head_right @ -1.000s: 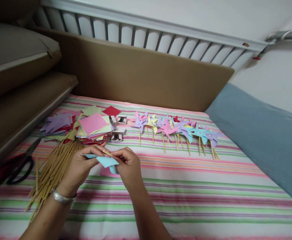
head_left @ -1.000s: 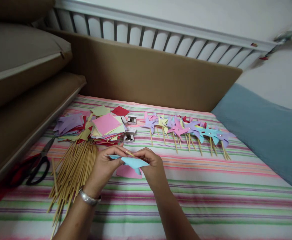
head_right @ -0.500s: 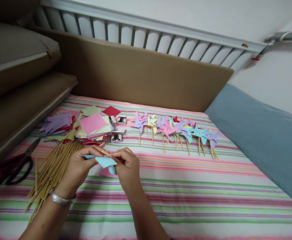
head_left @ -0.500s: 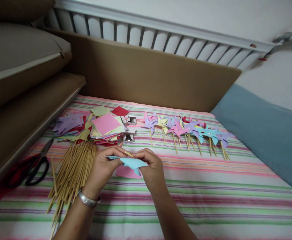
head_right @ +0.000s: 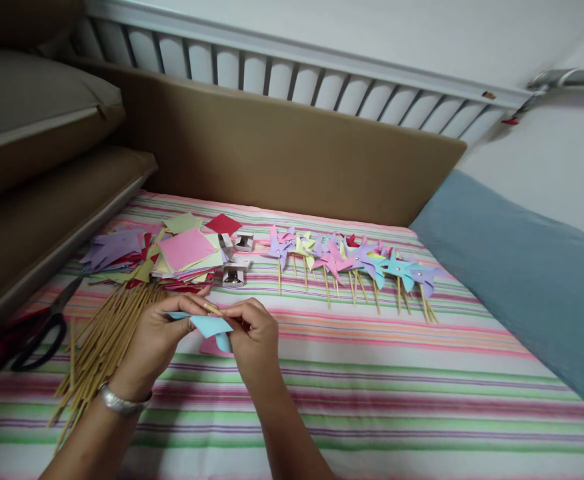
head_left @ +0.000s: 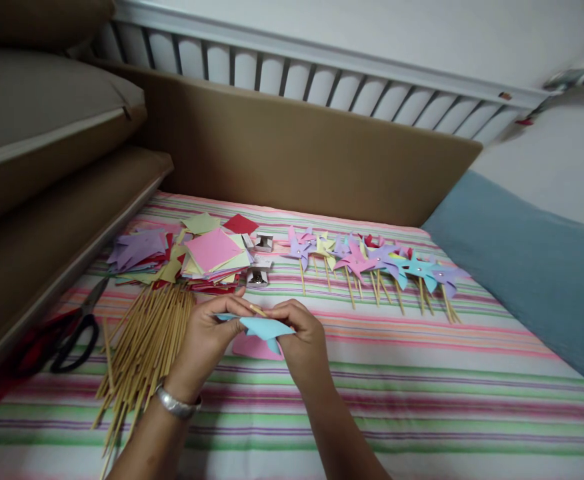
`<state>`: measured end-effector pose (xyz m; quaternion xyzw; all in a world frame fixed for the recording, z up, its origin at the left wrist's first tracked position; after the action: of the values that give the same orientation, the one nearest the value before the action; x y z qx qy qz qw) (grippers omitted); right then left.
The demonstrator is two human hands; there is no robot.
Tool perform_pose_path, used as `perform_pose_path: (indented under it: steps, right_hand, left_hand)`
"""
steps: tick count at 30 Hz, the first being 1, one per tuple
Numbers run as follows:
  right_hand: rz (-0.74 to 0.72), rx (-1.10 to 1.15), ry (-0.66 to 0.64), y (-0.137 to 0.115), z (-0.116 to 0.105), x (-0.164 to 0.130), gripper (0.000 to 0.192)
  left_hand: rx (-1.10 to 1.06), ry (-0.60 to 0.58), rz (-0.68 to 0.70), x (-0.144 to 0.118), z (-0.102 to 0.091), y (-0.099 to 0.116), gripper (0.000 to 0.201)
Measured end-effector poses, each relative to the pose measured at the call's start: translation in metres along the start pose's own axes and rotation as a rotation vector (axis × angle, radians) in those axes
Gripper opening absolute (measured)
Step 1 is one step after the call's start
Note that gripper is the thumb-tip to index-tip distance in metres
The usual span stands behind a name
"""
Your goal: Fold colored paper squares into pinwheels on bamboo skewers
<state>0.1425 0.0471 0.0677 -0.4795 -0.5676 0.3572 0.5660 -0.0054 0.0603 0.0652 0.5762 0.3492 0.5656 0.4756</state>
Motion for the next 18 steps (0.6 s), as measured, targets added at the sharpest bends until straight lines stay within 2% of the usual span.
perform_pose_path:
  steps: [3,9,18]
  right_hand:
    - [0.004,-0.014,-0.011,-0.001,0.0,0.0,0.02]
    - [0.014,-0.031,-0.024,-0.003,0.0,0.001,0.007]
    - [-0.058,-0.008,0.036,0.002,-0.003,0.001,0.003]
  left_hand:
    - [-0.024,0.001,-0.007,0.001,0.001,0.0,0.011]
    - [-0.057,0.026,0.03,0.002,0.001,0.002,0.011]
    - [0.015,0.033,0.096,0.001,0.004,0.011,0.01]
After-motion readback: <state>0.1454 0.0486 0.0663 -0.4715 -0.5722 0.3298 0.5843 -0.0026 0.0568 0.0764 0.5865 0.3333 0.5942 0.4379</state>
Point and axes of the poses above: each hand's wrist, its own x-axis towards the middle knuckle, its own z-axis out of the palm, y = z × x, the point moved 7 cm from there along x, towards the middle knuckle, and after that the axes turned 1 degree about z, right-handed, at the moved point
